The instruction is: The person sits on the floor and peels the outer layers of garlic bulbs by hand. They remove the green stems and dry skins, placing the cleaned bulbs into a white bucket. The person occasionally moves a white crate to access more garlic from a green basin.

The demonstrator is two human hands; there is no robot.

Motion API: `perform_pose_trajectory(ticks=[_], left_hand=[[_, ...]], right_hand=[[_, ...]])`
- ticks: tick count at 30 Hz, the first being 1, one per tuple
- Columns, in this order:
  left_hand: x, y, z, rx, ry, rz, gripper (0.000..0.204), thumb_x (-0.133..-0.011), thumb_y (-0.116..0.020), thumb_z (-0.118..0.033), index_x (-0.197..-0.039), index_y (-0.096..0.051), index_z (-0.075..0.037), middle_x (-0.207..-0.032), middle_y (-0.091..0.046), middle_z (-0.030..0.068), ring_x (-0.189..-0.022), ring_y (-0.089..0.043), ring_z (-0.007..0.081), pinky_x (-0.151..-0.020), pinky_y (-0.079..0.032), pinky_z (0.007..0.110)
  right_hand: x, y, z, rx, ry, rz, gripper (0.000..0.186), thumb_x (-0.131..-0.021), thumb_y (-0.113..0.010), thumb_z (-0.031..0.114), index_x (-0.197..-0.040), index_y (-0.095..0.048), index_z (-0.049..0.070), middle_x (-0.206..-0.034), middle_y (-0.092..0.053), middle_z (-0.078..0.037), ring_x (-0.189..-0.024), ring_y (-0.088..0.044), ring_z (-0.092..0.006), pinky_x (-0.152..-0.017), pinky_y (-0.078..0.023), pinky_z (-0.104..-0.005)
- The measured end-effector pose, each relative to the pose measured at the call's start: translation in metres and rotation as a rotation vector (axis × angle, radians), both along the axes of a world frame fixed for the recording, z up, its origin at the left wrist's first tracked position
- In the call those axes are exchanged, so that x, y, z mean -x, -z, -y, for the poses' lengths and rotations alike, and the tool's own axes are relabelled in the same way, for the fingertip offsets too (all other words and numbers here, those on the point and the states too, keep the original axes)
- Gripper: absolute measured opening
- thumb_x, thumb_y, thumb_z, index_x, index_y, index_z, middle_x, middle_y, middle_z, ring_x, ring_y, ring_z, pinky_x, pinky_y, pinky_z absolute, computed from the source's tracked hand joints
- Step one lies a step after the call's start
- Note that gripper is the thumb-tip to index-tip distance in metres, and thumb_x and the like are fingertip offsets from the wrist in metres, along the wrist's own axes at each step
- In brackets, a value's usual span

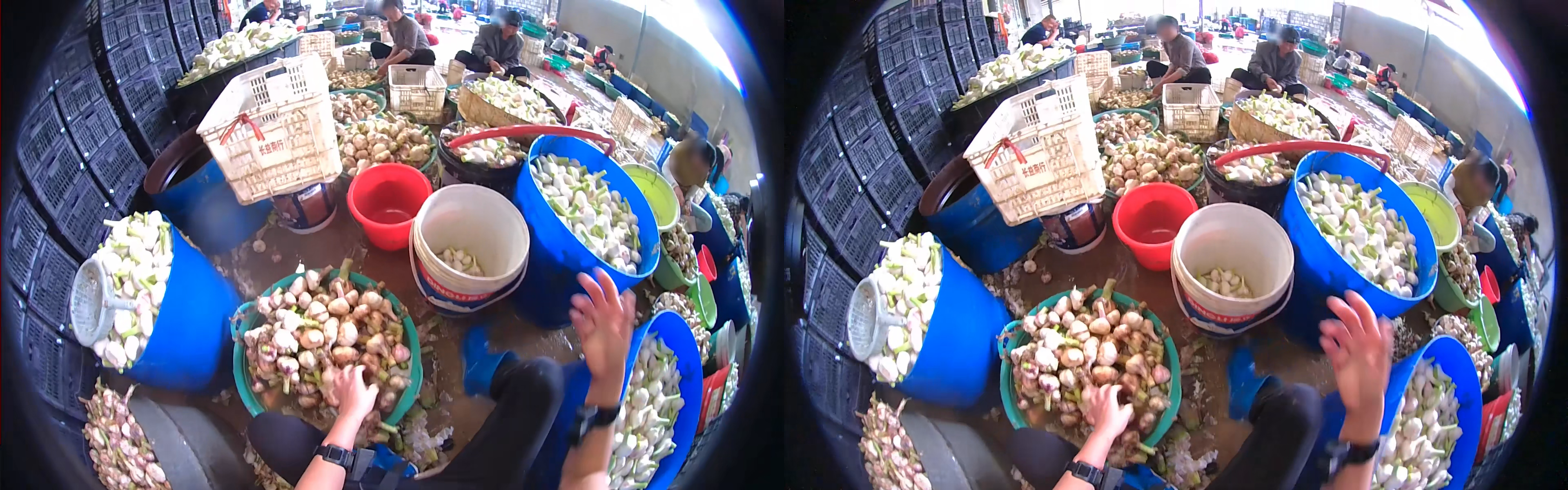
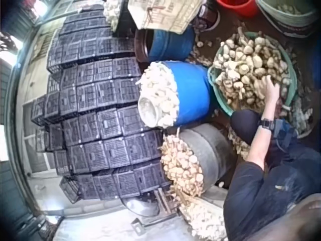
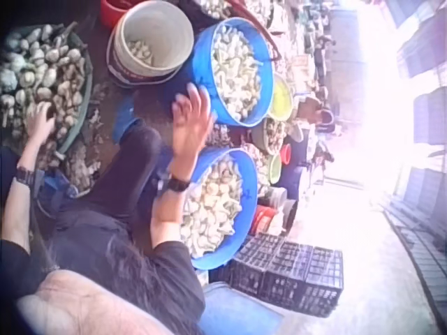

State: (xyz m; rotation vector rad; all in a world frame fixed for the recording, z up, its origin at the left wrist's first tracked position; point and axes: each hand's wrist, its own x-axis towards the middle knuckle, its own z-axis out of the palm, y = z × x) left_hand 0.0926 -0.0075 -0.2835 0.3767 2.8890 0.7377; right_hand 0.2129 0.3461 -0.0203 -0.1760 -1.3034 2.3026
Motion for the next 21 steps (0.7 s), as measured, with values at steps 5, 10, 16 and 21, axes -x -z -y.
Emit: perform_pose_trajectory(ticks=[5, 10, 16, 21], left_hand=[[-0.001, 0.013, 0.020, 0.239, -0.040, -0.079, 0.049, -0.067, -0.068, -0.026, -0.112, -0.052, -0.011, -0.129, -0.038, 0.0106, -0.119, -0.028, 0.0368, -0.095, -0.027, 0.054], [0.009, -0.021, 0.020, 0.287, -0.001, 0.003, 0.044, -0.073, -0.067, -0.016, -0.114, -0.052, -0.010, -0.120, -0.045, 0.0100, -0.110, -0.039, 0.0326, -0.090, -0.036, 0.047], [0.021, -0.011, 0.012, 0.309, -0.081, 0.160, 0.050, -0.068, -0.069, -0.023, -0.114, -0.052, -0.012, -0.122, -0.042, 0.0103, -0.112, -0.037, 0.0344, -0.091, -0.035, 0.049], [0.022, -0.012, 0.009, 0.397, -0.149, 0.230, 0.052, -0.069, -0.069, -0.026, -0.115, -0.050, -0.014, -0.120, -0.042, 0.0120, -0.112, -0.036, 0.0363, -0.090, -0.035, 0.051]], right_hand=[[0.234, 0.005, -0.086, -1.176, 0.036, 0.428, 0.065, -0.080, -0.063, 0.033, -0.132, -0.037, 0.003, -0.131, -0.041, -0.019, -0.121, -0.041, -0.0271, -0.099, -0.034, -0.0352], [0.366, 0.012, -0.191, -2.086, 0.439, 0.835, 0.081, -0.069, -0.071, 0.027, -0.138, -0.029, 0.015, -0.145, -0.024, -0.012, -0.134, -0.022, -0.0325, -0.108, -0.018, -0.0505], [0.400, 0.017, -0.297, -2.304, 0.537, 0.949, 0.052, -0.064, -0.068, 0.009, -0.112, -0.048, 0.011, -0.108, -0.056, -0.011, -0.109, -0.049, -0.0314, -0.097, -0.031, -0.0477], [0.399, -0.003, -0.314, -2.245, 0.615, 0.555, 0.018, -0.068, -0.060, 0.007, -0.086, -0.057, 0.010, -0.075, -0.060, -0.014, -0.076, -0.060, -0.0338, -0.068, -0.047, -0.0435]])
